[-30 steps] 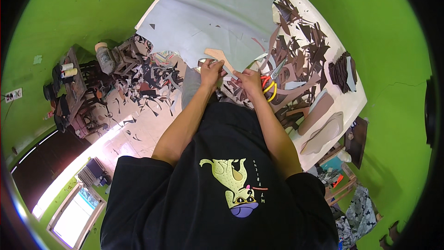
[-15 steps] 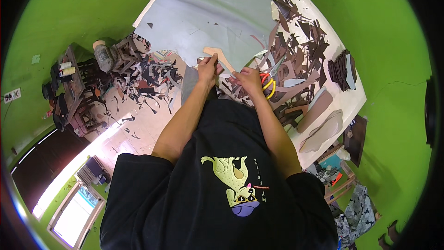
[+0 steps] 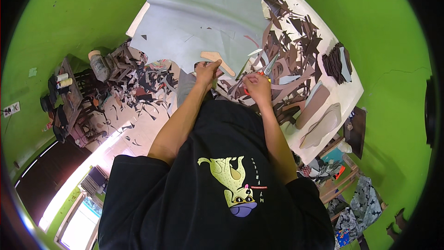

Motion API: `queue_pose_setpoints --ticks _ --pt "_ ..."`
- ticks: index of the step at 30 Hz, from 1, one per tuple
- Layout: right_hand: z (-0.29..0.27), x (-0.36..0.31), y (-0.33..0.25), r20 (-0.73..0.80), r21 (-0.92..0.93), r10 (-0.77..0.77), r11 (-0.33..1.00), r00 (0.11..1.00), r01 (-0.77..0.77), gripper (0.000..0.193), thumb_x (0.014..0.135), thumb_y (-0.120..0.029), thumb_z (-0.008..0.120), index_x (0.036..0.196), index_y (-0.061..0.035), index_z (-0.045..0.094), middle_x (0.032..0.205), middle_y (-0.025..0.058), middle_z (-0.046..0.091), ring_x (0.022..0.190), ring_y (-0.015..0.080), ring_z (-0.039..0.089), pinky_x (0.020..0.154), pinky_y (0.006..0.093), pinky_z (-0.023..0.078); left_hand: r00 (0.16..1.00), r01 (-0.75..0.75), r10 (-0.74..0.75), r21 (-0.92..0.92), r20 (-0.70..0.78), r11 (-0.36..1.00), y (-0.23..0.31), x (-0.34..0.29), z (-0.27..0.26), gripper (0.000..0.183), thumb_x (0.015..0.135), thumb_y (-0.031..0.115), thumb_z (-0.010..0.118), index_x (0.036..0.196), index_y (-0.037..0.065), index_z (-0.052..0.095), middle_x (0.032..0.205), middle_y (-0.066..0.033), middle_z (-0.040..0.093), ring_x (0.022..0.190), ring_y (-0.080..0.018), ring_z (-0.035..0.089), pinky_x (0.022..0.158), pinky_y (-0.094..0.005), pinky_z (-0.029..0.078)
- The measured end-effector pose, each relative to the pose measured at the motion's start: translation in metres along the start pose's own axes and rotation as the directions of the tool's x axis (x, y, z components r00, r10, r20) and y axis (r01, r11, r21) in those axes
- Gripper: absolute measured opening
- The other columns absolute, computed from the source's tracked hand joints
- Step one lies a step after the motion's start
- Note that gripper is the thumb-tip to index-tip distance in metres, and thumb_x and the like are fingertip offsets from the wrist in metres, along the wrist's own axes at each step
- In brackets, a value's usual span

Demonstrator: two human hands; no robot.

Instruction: Cutting out synthetic shoe material parts using scissors.

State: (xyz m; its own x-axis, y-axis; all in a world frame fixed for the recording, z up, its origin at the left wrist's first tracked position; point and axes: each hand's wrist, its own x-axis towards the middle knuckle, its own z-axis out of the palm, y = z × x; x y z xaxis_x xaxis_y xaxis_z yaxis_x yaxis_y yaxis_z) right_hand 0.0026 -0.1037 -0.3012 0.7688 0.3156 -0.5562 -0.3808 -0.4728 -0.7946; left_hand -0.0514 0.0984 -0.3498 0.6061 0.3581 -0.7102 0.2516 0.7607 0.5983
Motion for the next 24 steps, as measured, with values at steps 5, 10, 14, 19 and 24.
queue_pose_setpoints --ticks 5,10,14,19,24 --pt "0.012 -0.002 -0.002 0.069 0.396 0.185 0.897 0.98 -0.197 0.033 0.089 -0.018 0.072 0.104 0.0105 0.065 0.091 0.0141 0.072 0.071 0.0157 0.07 0.064 0.0233 0.056 1.0 -0.004 0.004 -0.002 0.022 1.0 0.002 -0.001 0.001 0.027 0.085 0.002 0.074 0.102 0.0 0.053 0.094 -0.011 0.066 0.082 -0.0197 0.068 0.072 -0.0342 0.061" --pt "0.029 0.016 0.005 0.089 0.414 0.173 0.889 0.981 -0.195 0.027 0.089 -0.011 0.072 0.103 0.0094 0.062 0.084 0.0128 0.07 0.072 0.016 0.07 0.066 0.0235 0.057 0.998 0.015 -0.015 0.001 0.058 1.0 0.006 0.0 -0.001 0.025 0.086 0.003 0.073 0.104 -0.002 0.056 0.097 -0.0119 0.067 0.086 -0.0203 0.069 0.078 -0.035 0.061" --pt "0.03 0.022 0.008 0.082 0.297 0.125 0.944 0.989 -0.144 0.02 0.089 -0.007 0.07 0.098 0.0084 0.062 0.08 0.0126 0.07 0.069 0.0161 0.07 0.062 0.0235 0.056 0.993 0.071 -0.071 0.0 0.09 0.997 0.003 0.005 -0.008 0.026 0.086 0.004 0.074 0.105 -0.004 0.058 0.099 -0.0133 0.067 0.085 -0.021 0.069 0.079 -0.0346 0.061" --pt "0.019 0.001 0.005 -0.057 0.037 -0.045 0.998 0.997 0.047 0.024 0.085 -0.012 0.074 0.096 0.006 0.064 0.08 0.0145 0.071 0.066 0.0182 0.069 0.06 0.0285 0.055 0.994 0.064 -0.062 -0.019 0.091 0.998 0.001 0.007 -0.011 0.026 0.086 0.004 0.074 0.105 -0.004 0.059 0.1 -0.0144 0.068 0.085 -0.0211 0.069 0.079 -0.034 0.061" --pt "-0.013 -0.029 -0.001 -0.265 -0.66 -0.324 0.747 0.908 0.074 0.04 0.078 -0.018 0.076 0.107 0.002 0.058 0.104 0.0245 0.066 0.097 0.0459 0.063 0.085 0.0501 0.052 0.995 0.057 -0.058 0.016 0.075 0.998 -0.001 0.008 -0.009 0.026 0.085 0.004 0.074 0.105 -0.005 0.059 0.098 -0.0139 0.068 0.084 -0.0219 0.069 0.077 -0.0334 0.061"
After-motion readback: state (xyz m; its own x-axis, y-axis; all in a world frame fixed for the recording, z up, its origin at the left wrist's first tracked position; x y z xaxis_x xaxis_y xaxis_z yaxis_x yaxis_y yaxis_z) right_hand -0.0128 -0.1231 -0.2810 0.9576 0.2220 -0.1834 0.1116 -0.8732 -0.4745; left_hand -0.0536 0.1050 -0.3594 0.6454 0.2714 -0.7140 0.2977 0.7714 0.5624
